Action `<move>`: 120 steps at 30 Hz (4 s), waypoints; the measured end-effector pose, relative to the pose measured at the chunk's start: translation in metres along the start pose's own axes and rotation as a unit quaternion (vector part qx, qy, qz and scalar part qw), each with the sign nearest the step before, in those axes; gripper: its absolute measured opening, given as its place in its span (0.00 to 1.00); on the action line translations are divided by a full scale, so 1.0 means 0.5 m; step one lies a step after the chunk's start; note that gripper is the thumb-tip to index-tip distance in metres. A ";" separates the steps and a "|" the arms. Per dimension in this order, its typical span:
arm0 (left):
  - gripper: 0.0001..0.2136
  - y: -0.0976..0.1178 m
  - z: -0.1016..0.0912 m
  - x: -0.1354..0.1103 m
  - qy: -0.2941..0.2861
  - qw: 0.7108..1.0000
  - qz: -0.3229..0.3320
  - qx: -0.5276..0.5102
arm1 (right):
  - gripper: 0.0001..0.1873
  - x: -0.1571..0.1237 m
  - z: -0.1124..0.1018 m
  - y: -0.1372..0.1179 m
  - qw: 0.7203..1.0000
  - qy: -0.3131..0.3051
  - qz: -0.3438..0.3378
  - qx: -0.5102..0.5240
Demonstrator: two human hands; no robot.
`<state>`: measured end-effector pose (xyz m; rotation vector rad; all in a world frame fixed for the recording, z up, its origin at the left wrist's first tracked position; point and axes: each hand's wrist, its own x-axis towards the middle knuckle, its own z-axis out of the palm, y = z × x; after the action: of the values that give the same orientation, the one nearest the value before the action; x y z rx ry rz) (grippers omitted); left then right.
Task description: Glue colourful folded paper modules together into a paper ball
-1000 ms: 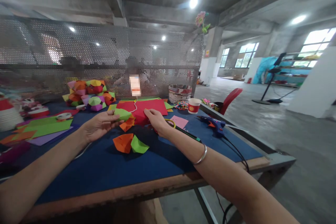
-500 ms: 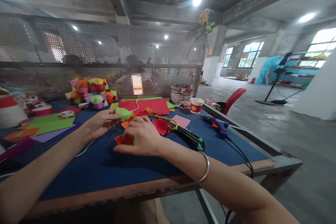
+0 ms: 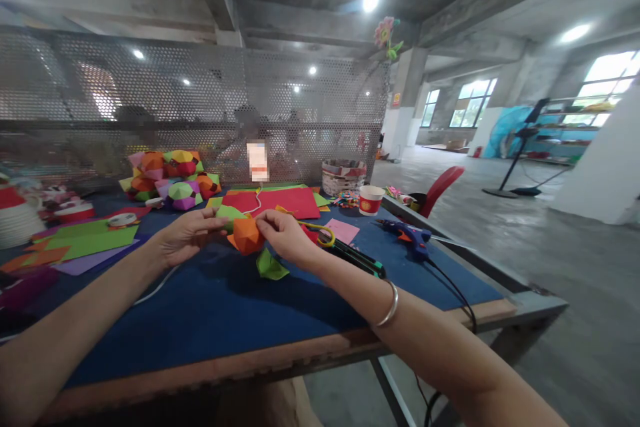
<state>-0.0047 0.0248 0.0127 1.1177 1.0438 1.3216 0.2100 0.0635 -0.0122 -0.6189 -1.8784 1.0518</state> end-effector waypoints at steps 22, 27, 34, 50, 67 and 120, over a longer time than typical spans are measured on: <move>0.05 0.026 0.007 -0.024 -0.048 0.995 -0.083 0.027 | 0.14 0.010 -0.016 0.011 0.999 -0.031 0.006 0.009; 0.08 0.022 0.005 -0.023 -0.064 0.993 -0.088 0.044 | 0.12 0.010 -0.015 0.013 0.999 -0.039 0.006 0.013; 0.09 0.017 0.005 -0.019 -0.086 0.991 -0.090 0.049 | 0.08 0.017 -0.019 0.031 0.998 -0.044 -0.033 -0.022; 0.08 0.018 0.012 -0.023 -0.072 0.993 -0.090 0.029 | 0.14 0.013 -0.017 0.032 0.998 -0.049 0.009 0.035; 0.12 0.013 0.011 -0.022 -0.118 0.991 -0.054 0.038 | 0.35 0.014 -0.019 0.036 0.993 -0.072 0.014 0.095; 0.07 -0.003 0.001 0.000 -0.040 0.998 0.003 -0.039 | 0.06 0.045 -0.015 0.063 0.927 -0.087 -0.032 -0.363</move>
<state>-0.0041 0.0249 0.0112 1.1071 0.9245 1.3013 0.2054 0.0999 -0.0272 -0.8870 -2.4327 0.3397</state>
